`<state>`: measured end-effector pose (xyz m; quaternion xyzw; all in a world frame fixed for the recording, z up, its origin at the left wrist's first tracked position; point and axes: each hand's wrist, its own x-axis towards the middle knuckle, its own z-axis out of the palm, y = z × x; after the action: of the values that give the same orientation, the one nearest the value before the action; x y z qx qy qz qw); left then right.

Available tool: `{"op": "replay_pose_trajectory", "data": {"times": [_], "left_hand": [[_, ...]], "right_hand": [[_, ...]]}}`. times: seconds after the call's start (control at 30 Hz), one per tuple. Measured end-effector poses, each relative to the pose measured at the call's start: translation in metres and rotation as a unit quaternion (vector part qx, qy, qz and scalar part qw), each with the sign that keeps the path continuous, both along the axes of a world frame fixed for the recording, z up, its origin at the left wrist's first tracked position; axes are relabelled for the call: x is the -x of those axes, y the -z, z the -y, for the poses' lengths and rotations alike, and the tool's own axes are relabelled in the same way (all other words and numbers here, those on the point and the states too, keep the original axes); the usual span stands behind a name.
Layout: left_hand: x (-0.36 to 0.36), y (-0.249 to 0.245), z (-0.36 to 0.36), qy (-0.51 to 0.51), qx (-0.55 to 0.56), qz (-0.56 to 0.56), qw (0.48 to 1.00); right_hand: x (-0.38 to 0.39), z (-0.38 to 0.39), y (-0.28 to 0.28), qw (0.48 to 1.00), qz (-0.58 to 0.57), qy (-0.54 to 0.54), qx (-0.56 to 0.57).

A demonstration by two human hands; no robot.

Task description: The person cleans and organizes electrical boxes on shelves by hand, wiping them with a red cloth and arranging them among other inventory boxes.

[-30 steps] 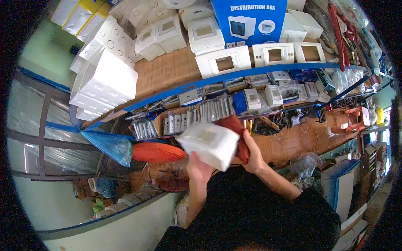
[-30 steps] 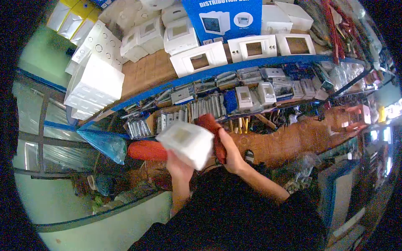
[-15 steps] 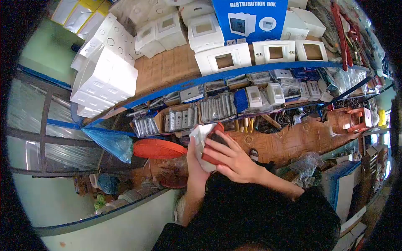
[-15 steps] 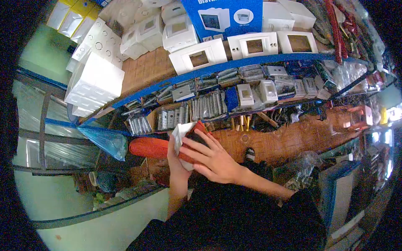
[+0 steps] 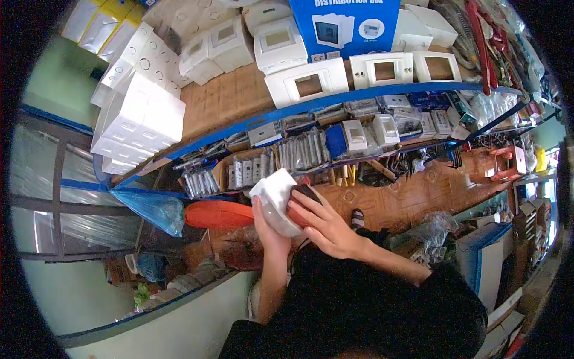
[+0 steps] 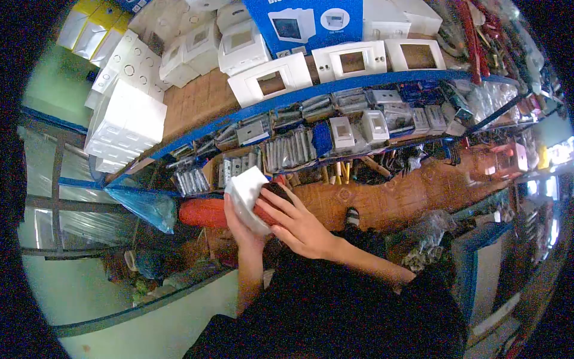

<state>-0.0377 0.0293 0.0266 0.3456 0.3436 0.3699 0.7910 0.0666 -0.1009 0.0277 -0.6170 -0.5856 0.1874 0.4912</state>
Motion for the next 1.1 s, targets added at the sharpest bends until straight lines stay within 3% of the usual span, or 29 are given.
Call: {"op": "replay_pose_trajectory", "data": {"times": [0.13, 0.17, 0.23, 0.27, 0.33, 0.37, 0.4, 0.47, 0.53, 0.57, 0.67, 0.8, 0.83, 0.93, 0.97, 1.07, 1.1], "left_hand": [[0.011, 0.027, -0.001, 0.070, 0.018, -0.032, 0.997], [0.016, 0.037, -0.004, 0.077, -0.021, 0.030, 0.996], [0.013, 0.032, 0.000, 0.065, -0.135, -0.055, 0.987], [0.011, 0.029, 0.002, 0.056, -0.190, -0.096, 0.975], [0.012, 0.021, -0.002, 0.055, -0.160, -0.114, 0.979], [0.015, 0.016, -0.003, 0.064, -0.161, -0.127, 0.977], [0.016, 0.014, -0.003, 0.073, -0.163, -0.140, 0.974], [0.021, 0.012, -0.003, 0.097, -0.257, -0.193, 0.942], [0.028, 0.000, -0.002, 0.168, -0.393, -0.281, 0.859], [0.025, -0.007, 0.002, 0.179, -0.431, -0.268, 0.843], [0.031, -0.003, 0.007, 0.192, -0.518, -0.226, 0.802], [0.026, -0.042, -0.001, 0.289, -0.665, -0.194, 0.661], [0.029, -0.035, -0.002, 0.313, -0.648, -0.206, 0.663], [0.039, -0.038, -0.017, 0.293, -0.667, -0.233, 0.644], [0.042, -0.030, -0.022, 0.242, -0.674, -0.233, 0.658], [0.038, -0.004, -0.022, 0.122, -0.510, -0.221, 0.822], [0.031, -0.007, -0.008, 0.166, -0.280, -0.067, 0.943]], "right_hand": [[-0.009, 0.000, -0.004, 0.991, 0.122, 0.011, 0.044], [-0.008, -0.001, -0.002, 0.996, 0.081, 0.011, 0.030], [0.000, -0.001, 0.006, 1.000, -0.005, 0.011, 0.002], [-0.001, 0.000, 0.007, 0.997, -0.078, 0.002, -0.008], [-0.006, 0.005, 0.011, 0.975, -0.221, -0.016, -0.027], [-0.007, 0.007, 0.016, 0.909, -0.416, -0.009, -0.036], [-0.008, 0.006, 0.014, 0.805, -0.592, -0.001, -0.042], [-0.015, 0.005, -0.002, 0.823, -0.554, 0.059, -0.109], [-0.028, 0.003, -0.013, 0.951, -0.285, 0.080, -0.089], [-0.031, 0.004, -0.018, 0.983, -0.141, 0.088, -0.074], [-0.029, -0.003, -0.042, 0.997, -0.023, 0.062, 0.048], [-0.049, -0.017, -0.021, 0.977, -0.134, 0.033, 0.162], [-0.045, -0.019, -0.016, 0.954, -0.219, 0.051, 0.200], [-0.050, -0.018, -0.022, 0.909, -0.318, 0.012, 0.269], [-0.048, -0.016, -0.024, 0.927, -0.319, 0.029, 0.196], [-0.033, -0.012, -0.025, 0.959, -0.275, 0.064, 0.002], [-0.027, -0.010, -0.023, 0.969, -0.236, 0.070, -0.039]]}}
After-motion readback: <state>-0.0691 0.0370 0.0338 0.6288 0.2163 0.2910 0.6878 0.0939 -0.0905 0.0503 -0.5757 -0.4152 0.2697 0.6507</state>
